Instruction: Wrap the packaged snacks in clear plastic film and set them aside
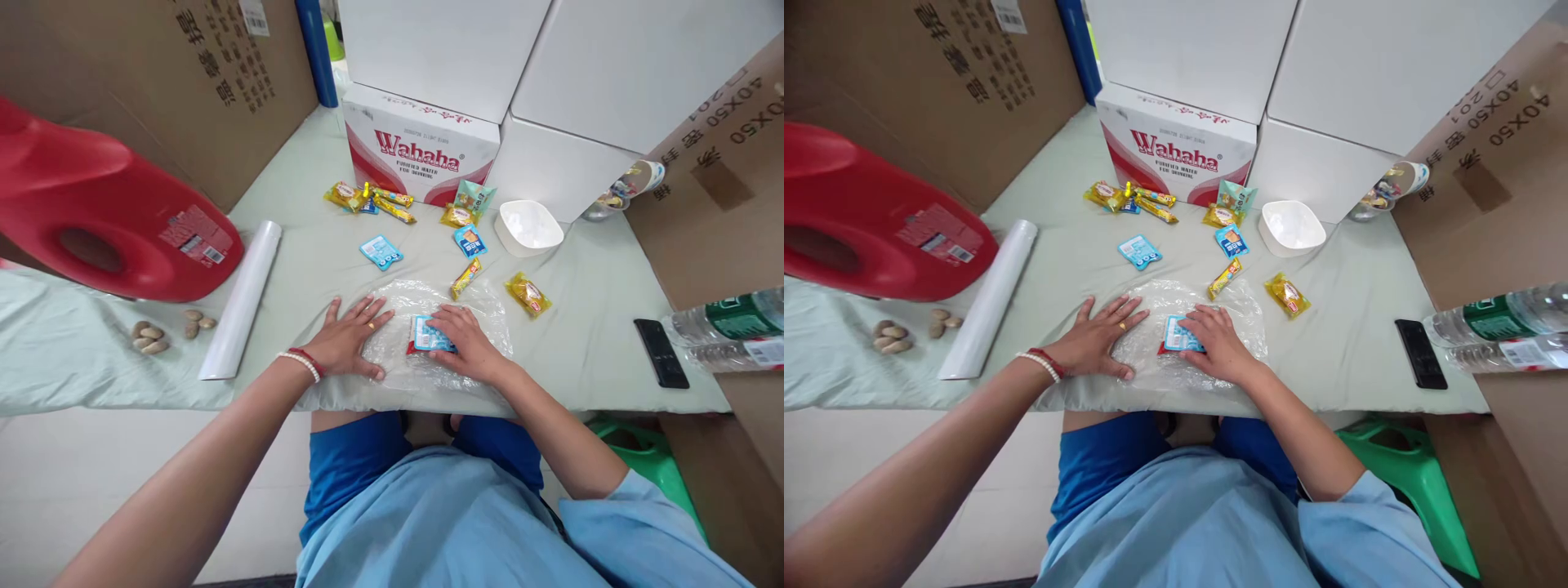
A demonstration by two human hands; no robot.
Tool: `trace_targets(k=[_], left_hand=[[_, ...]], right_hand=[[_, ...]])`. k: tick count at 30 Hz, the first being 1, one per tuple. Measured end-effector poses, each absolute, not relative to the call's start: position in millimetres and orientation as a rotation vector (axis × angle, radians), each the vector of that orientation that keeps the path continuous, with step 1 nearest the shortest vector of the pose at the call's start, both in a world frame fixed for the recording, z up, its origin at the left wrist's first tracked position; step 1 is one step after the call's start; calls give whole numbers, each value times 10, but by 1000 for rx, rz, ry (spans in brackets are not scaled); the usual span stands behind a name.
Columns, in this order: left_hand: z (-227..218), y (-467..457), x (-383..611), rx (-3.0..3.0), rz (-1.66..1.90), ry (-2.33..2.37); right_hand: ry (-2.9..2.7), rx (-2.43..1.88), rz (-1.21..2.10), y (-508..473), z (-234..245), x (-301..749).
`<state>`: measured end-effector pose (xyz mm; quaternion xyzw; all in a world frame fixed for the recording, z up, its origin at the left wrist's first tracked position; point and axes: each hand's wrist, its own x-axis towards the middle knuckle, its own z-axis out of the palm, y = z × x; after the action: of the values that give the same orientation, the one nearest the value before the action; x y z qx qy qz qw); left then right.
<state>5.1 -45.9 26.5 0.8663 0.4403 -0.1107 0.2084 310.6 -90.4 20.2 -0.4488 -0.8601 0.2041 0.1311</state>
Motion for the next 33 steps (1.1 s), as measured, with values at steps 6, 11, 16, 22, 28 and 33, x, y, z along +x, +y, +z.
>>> trace_targets(k=[6, 11, 16, 22, 28, 33], left_hand=[[262, -461, 23, 2407, -265, 1220], [313, -438, -64, 2384, -206, 1169], [328, -411, -148, 2353, -104, 1162], [282, -439, -219, 2324, 58, 1155], [220, -471, -354, 2262, 209, 1144], [283, -712, -398, 2227, 452, 1173]], right_hand=[[-2424, -1185, 535, -1016, 411, 3188], [-2432, -956, 657, -1498, 606, 3394], [-2510, -1147, 467, -1920, 323, 3458], [-2292, -1131, 474, -1545, 530, 3432], [-2217, -1252, 888, -699, 733, 3374], [-2074, -1427, 1187, -284, 588, 3301]])
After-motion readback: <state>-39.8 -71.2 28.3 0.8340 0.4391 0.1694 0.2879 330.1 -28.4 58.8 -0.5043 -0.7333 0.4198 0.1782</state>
